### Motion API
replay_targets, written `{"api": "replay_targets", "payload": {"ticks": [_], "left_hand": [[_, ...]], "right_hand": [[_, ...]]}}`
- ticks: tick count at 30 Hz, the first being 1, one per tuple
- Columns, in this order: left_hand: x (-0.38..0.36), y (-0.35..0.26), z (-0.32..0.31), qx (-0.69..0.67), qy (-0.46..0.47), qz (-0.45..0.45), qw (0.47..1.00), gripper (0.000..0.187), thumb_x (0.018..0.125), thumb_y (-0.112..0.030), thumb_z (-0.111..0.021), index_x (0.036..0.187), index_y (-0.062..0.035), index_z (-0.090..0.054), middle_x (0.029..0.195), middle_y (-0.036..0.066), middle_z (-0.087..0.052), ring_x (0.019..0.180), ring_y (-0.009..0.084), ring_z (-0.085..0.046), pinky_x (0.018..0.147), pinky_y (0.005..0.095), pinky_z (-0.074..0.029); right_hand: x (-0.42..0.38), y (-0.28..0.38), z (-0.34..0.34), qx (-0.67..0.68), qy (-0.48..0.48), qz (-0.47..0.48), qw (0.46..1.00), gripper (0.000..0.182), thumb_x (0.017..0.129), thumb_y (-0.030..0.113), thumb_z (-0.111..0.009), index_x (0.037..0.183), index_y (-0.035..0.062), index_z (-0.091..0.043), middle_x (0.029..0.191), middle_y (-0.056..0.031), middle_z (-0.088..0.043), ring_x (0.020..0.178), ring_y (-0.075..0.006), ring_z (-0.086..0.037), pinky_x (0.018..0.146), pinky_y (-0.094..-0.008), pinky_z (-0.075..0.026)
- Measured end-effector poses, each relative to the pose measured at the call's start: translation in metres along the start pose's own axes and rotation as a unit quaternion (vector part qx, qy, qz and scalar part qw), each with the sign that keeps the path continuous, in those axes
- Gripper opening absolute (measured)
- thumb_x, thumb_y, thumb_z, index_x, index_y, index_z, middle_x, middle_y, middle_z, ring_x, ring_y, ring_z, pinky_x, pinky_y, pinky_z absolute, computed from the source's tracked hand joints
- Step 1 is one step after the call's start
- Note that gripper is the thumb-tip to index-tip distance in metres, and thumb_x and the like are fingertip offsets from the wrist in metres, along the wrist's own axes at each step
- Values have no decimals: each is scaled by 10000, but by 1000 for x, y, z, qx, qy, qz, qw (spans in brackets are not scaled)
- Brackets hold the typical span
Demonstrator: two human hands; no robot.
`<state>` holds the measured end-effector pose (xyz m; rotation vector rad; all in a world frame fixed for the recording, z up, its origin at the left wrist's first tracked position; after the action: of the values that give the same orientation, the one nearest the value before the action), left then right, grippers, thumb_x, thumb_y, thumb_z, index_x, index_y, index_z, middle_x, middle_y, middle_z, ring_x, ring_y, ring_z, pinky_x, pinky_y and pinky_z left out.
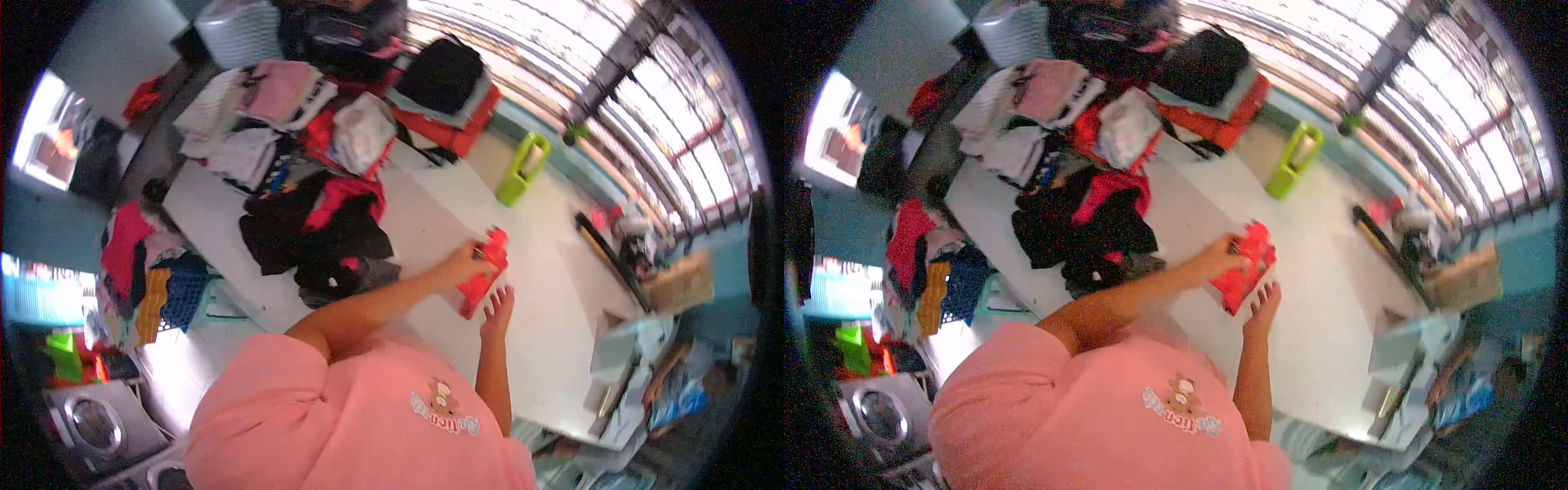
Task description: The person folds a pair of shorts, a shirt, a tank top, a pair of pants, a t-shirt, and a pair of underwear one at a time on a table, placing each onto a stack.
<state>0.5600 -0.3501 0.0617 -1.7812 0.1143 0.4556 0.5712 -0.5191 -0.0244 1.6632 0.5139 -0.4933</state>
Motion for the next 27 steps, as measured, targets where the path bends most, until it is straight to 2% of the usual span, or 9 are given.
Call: {"api": "replay_targets", "payload": {"ticks": [2, 3, 4, 7, 12, 14, 15, 21, 27], "left_hand": [[-15, -27, -18, -100, 67, 22, 992, 527, 730, -154, -631, 1156, 19, -373, 990, 107, -506, 902, 168, -512, 797, 304, -429], [-19, -36, -22, -110, 80, -7, 991, 511, 739, -150, -622, 1155, 14, -375, 985, 103, -507, 898, 166, -514, 798, 304, -428], [-25, -48, -24, -119, 96, -35, 988, 495, 749, -145, -614, 1155, 10, -377, 979, 99, -508, 894, 164, -516, 799, 304, -428], [-39, -73, -13, -180, 87, -28, 979, 477, 757, -141, -613, 1152, -2, -384, 974, 92, -514, 877, 161, -531, 781, 307, -442], [-62, -93, 58, -213, 49, -7, 976, 443, 758, -173, -614, 1122, -12, -421, 990, 105, -543, 881, 165, -563, 784, 320, -472], [-67, -82, 98, -179, 18, -24, 983, 449, 752, -179, -621, 1121, -15, -425, 1007, 107, -541, 881, 173, -563, 785, 325, -468], [-74, -78, 116, -156, -19, -18, 987, 477, 734, -203, -641, 1121, -9, -440, 1021, 108, -539, 895, 183, -557, 792, 318, -455], [-89, -49, 199, 6, -147, -53, 988, 474, 736, -213, -639, 1118, -4, -453, 1035, 107, -535, 915, 175, -533, 806, 297, -419], [-115, -69, 194, 120, -203, -139, 962, 421, 785, -244, -592, 1101, 5, -466, 1028, 102, -539, 940, 169, -517, 826, 287, -403]], "right_hand": [[-2, -4, 2, 56, 34, -47, 997, 607, 815, 556, -376, 1269, 157, -326, 1274, -74, -369, 1168, -235, -345, 950, -439, -252], [5, -12, 1, 123, 155, -41, 979, 706, 784, 645, -351, 1284, 149, -308, 1262, -81, -385, 1152, -234, -361, 947, -435, -268], [-5, -3, -12, 120, 169, -38, 977, 706, 784, 645, -351, 1284, 149, -308, 1262, -81, -385, 1152, -234, -361, 947, -435, -268], [-38, 9, -37, 293, 390, -88, 869, 847, 725, 729, -312, 1295, 103, -277, 1253, -113, -401, 1097, -265, -426, 914, -454, -337], [-72, 28, -64, 312, 322, -129, 884, 769, 782, 630, -378, 1276, 46, -293, 1240, -93, -427, 1081, -265, -455, 900, -407, -384], [-55, 21, -67, 298, 290, -57, 908, 547, 858, 428, -429, 1251, 59, -337, 1221, -83, -448, 1078, -256, -466, 899, -407, -399], [-57, 22, -77, 314, 306, -78, 896, 390, 883, 217, -430, 1228, 47, -367, 1201, -87, -466, 1075, -243, -477, 892, -397, -417], [-83, 36, -156, 97, 379, 30, 920, 406, 887, 158, -407, 1269, 51, -323, 1205, -90, -457, 1085, -206, -474, 898, -372, -417], [-129, 27, -235, 37, 393, 64, 917, 447, 882, 204, -431, 1280, 30, -326, 1209, -108, -449, 1067, -181, -478, 899, -310, -395]]}}
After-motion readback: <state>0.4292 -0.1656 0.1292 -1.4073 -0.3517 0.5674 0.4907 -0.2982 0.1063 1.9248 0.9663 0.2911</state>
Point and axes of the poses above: each hand's wrist, its own x-axis towards the middle knuckle, its own z-axis out of the back of the hand, y = z × x, the point moved 4 cm from there along x, towards the middle knuckle
